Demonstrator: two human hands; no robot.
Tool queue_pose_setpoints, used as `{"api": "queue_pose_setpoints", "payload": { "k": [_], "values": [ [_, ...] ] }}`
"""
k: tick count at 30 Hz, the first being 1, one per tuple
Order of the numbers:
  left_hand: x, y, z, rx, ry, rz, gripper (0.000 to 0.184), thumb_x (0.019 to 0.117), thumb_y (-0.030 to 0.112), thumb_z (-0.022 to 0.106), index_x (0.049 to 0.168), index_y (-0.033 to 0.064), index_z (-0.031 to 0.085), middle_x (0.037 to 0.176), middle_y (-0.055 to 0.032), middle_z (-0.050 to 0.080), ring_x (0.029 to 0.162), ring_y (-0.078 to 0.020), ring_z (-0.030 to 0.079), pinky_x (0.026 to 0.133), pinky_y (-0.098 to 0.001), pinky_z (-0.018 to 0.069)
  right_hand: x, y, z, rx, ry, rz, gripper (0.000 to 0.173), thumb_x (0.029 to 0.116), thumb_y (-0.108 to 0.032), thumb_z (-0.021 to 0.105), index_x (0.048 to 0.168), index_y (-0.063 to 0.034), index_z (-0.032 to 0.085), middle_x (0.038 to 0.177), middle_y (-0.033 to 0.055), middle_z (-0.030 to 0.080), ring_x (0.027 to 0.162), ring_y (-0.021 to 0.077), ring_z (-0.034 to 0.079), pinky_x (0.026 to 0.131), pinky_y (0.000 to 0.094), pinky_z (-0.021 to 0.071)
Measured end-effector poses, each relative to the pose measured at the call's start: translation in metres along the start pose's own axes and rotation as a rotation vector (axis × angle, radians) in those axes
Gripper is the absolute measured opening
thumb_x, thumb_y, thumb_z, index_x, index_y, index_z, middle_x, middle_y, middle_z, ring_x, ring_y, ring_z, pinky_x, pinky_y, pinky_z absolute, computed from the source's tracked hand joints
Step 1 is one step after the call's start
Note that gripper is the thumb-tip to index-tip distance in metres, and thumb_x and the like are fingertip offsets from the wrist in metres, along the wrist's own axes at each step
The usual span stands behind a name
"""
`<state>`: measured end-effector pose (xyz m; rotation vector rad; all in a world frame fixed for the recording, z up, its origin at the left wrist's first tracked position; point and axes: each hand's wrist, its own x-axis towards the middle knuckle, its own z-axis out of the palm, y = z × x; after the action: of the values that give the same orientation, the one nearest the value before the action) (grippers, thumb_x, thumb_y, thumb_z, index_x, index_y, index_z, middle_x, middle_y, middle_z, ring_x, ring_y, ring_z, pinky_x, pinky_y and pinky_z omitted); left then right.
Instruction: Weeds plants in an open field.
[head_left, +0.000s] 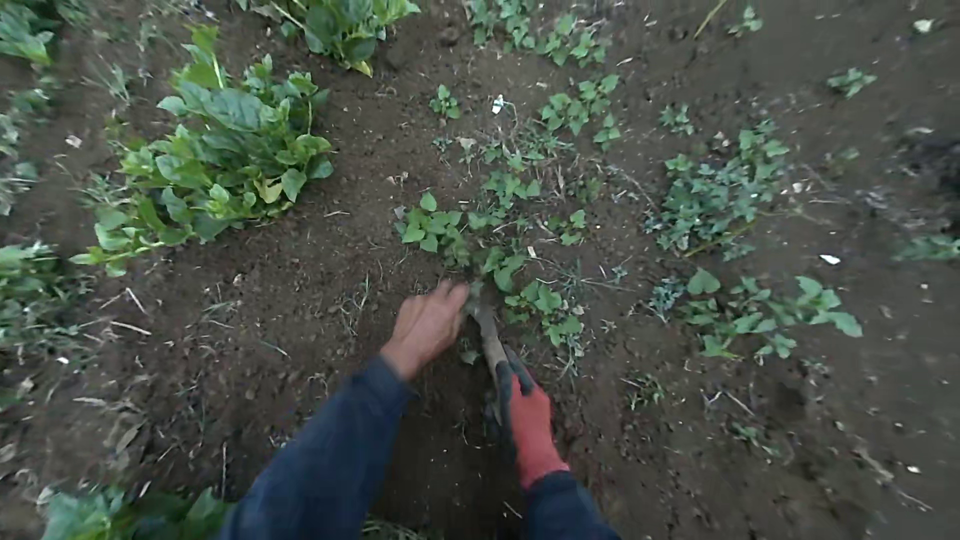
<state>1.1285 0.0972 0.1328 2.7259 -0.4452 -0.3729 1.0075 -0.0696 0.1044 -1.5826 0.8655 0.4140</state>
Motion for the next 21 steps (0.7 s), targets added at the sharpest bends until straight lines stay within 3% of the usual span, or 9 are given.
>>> {"api": "queue_pose_setpoints", "payload": {
  "k": [2,4,6,7,10,14,16,18,21],
  "values": [
    [0.049,-0.011,-0.003,0.144,-0.065,-0.045,0.06,0.0953,0.003,0.064,0.152,0.0171,0.05,0.17,-0.0081,0.028,0.075,-0.0369,0.071,0.064,-0.0559,0.0587,-0.018,0.011,-0.016,-0.047,-0.025,-0.022,0.044,0.1091,-0.03,0.047,0.152,-0.0183,0.052,0.077,0.0108,0.067,0.05,0.019,0.059,0.045,0.0372,0.0532],
    [0.076,-0.034,-0.02,0.197,-0.106,-0.222,0.075,0.0958,0.002,0.065,0.162,0.0178,0.033,0.173,-0.0137,0.014,0.08,-0.0447,0.07,0.066,-0.0599,0.0573,-0.047,0.017,-0.04,-0.072,-0.075,-0.024,0.045,0.1081,-0.026,0.047,0.151,-0.0139,0.052,0.08,0.0105,0.069,0.054,0.0179,0.061,0.048,0.0365,0.0551],
    [0.098,-0.06,-0.031,0.207,-0.133,-0.354,0.064,0.1048,0.021,0.058,0.163,0.0142,0.03,0.161,-0.0275,0.034,0.094,-0.0504,0.068,0.077,-0.064,0.0563,-0.043,0.014,-0.031,-0.013,-0.116,-0.005,0.044,0.1081,-0.028,0.047,0.15,-0.0153,0.052,0.077,0.0101,0.068,0.051,0.0174,0.06,0.046,0.0359,0.0542],
    [0.106,-0.067,-0.029,0.236,-0.166,-0.376,0.058,0.1068,0.028,0.054,0.159,0.0112,0.035,0.15,-0.0288,0.046,0.101,-0.0504,0.068,0.081,-0.0648,0.0558,-0.026,0.003,-0.01,-0.012,-0.123,-0.005,0.044,0.1079,-0.03,0.048,0.15,-0.0191,0.054,0.078,0.0103,0.068,0.051,0.0186,0.059,0.046,0.0378,0.0532],
    [0.109,-0.071,-0.033,0.281,-0.164,-0.377,0.029,0.1074,0.022,0.045,0.131,0.0085,0.056,0.119,-0.0229,0.068,0.102,-0.047,0.069,0.079,-0.0646,0.0549,0.032,-0.049,0.058,-0.076,-0.152,-0.059,0.046,0.109,-0.033,0.047,0.153,-0.0218,0.049,0.081,0.011,0.067,0.052,0.0199,0.059,0.048,0.0387,0.054],
    [0.068,-0.091,-0.04,0.19,-0.093,-0.22,0.025,0.1038,0.021,0.051,0.121,0.0108,0.066,0.1,-0.021,0.072,0.091,-0.0452,0.071,0.072,-0.0662,0.0538,0.016,-0.033,0.024,-0.364,-0.155,-0.216,0.045,0.1057,-0.029,0.052,0.15,-0.0199,0.054,0.104,0.013,0.074,0.08,0.0241,0.072,0.076,0.0485,0.0607],
    [0.027,-0.09,-0.044,0.088,-0.18,-0.137,0.029,0.1042,0.021,0.05,0.127,0.0104,0.064,0.104,-0.0204,0.072,0.095,-0.0436,0.071,0.078,-0.0666,0.0542,-0.036,-0.009,-0.025,-0.278,-0.161,-0.168,0.042,0.104,-0.023,0.054,0.146,-0.015,0.059,0.092,0.0099,0.074,0.069,0.0191,0.069,0.066,0.0429,0.0607],
    [-0.018,-0.073,-0.043,-0.001,-0.324,-0.073,0.034,0.1042,0.02,0.047,0.132,0.0074,0.062,0.11,-0.023,0.071,0.101,-0.045,0.07,0.083,-0.0678,0.0533,-0.08,0.01,-0.062,-0.064,-0.159,-0.017,0.044,0.1057,-0.019,0.049,0.148,-0.0066,0.052,0.082,0.0076,0.07,0.059,0.0146,0.064,0.055,0.0356,0.0578],
    [-0.024,-0.018,-0.025,0.05,-0.362,0.034,0.03,0.1032,0.014,0.051,0.13,0.0119,0.064,0.124,-0.0167,0.068,0.093,-0.0403,0.072,0.075,-0.0605,0.0578,-0.053,0.01,-0.048,0.098,-0.016,0.082,0.045,0.1091,-0.026,0.045,0.152,-0.0123,0.049,0.078,0.0099,0.068,0.053,0.0172,0.06,0.048,0.0369,0.0552]
  ]
}}
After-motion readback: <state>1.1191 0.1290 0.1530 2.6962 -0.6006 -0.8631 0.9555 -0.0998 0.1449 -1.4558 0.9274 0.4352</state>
